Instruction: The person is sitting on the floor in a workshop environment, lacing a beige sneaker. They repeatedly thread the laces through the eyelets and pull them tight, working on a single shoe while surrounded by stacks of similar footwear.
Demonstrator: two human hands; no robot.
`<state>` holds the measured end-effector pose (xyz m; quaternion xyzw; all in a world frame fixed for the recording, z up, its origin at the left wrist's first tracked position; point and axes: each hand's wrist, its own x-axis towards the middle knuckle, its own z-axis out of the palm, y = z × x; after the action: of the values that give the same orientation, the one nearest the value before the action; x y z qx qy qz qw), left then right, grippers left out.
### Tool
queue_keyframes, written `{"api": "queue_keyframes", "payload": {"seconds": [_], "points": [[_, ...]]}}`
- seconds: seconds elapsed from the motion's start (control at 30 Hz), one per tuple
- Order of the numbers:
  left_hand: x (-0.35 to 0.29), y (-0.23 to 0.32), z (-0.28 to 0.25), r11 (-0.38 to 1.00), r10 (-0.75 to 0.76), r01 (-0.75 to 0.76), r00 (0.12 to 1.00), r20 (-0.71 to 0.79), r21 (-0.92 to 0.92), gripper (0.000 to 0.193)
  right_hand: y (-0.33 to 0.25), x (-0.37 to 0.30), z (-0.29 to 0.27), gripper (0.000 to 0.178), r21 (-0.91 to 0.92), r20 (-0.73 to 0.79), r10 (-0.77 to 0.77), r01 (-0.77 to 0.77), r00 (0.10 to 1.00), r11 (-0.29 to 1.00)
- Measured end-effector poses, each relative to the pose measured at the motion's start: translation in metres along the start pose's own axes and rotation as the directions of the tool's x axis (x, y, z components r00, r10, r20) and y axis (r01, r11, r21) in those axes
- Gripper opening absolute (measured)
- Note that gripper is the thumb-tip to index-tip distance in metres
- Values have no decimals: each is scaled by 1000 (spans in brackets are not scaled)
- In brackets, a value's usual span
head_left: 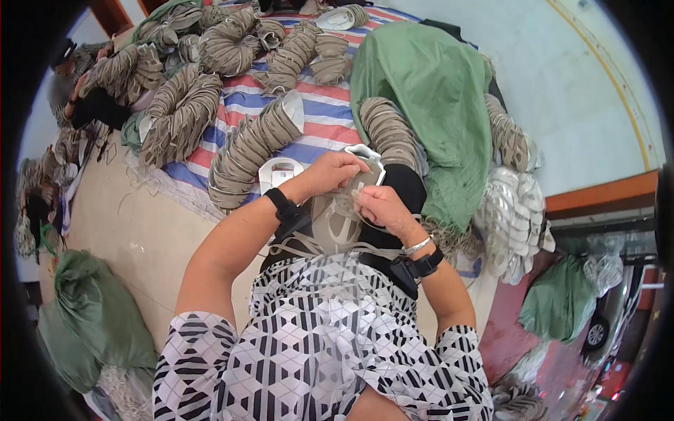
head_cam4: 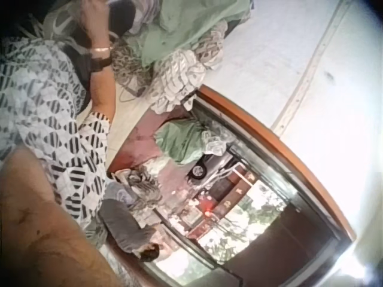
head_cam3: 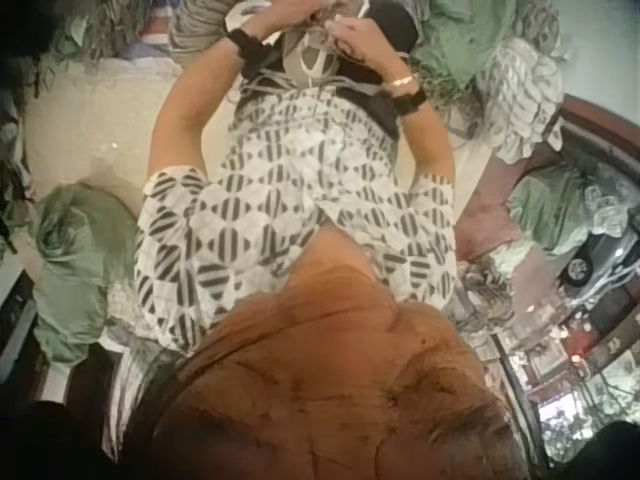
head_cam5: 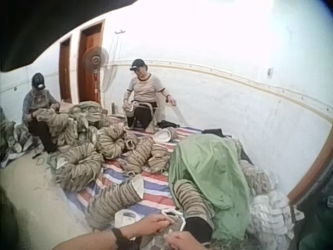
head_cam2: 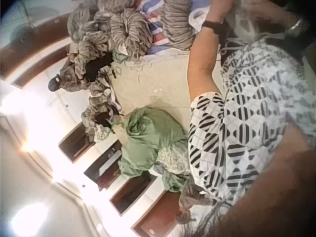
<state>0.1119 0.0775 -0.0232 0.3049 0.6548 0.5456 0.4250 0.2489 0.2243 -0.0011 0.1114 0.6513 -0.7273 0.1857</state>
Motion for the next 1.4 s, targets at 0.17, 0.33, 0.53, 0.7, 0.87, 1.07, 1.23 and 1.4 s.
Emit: {"api": "queue_keyframes", "payload": {"seconds": [0.17, 0.33, 0.53, 0.7, 0.87, 1.07, 1.23, 1.4], "points": [[-4, -1, 1, 997, 42, -42, 999, -7, -70, 23, -71, -56, -4, 11, 671, -86, -521, 436, 849, 600], [-17, 64, 14, 863, 129, -294, 915, 381, 412, 26, -101, -95, 16, 19, 190, -189, -683, 709, 705, 679], [2, 53, 17, 436, 690, -667, 679, 252, 604, 23, -83, -87, 0, 24, 272, -234, -673, 711, 702, 648], [-18, 36, -78, 942, 69, -165, 947, -313, -293, 26, -27, -123, -116, 24, 318, -655, -406, 720, 637, 617], [-71, -7, -217, 666, -153, -459, 688, -710, -588, 25, 100, -234, -281, 38, 332, -935, 187, 930, 302, 155], [-71, 32, -103, 988, 5, -94, 809, -587, -122, 25, 105, -163, -230, 23, 632, -668, -184, 680, 721, 371], [-64, 45, -7, 502, 498, -344, 865, 60, 794, 18, 27, -81, -98, 21, 205, -571, -108, 269, 814, 941], [-37, 41, 15, 302, 422, -347, 884, 202, 888, 18, 11, -40, -34, 17, -401, -421, -413, 242, 808, 884]]}}
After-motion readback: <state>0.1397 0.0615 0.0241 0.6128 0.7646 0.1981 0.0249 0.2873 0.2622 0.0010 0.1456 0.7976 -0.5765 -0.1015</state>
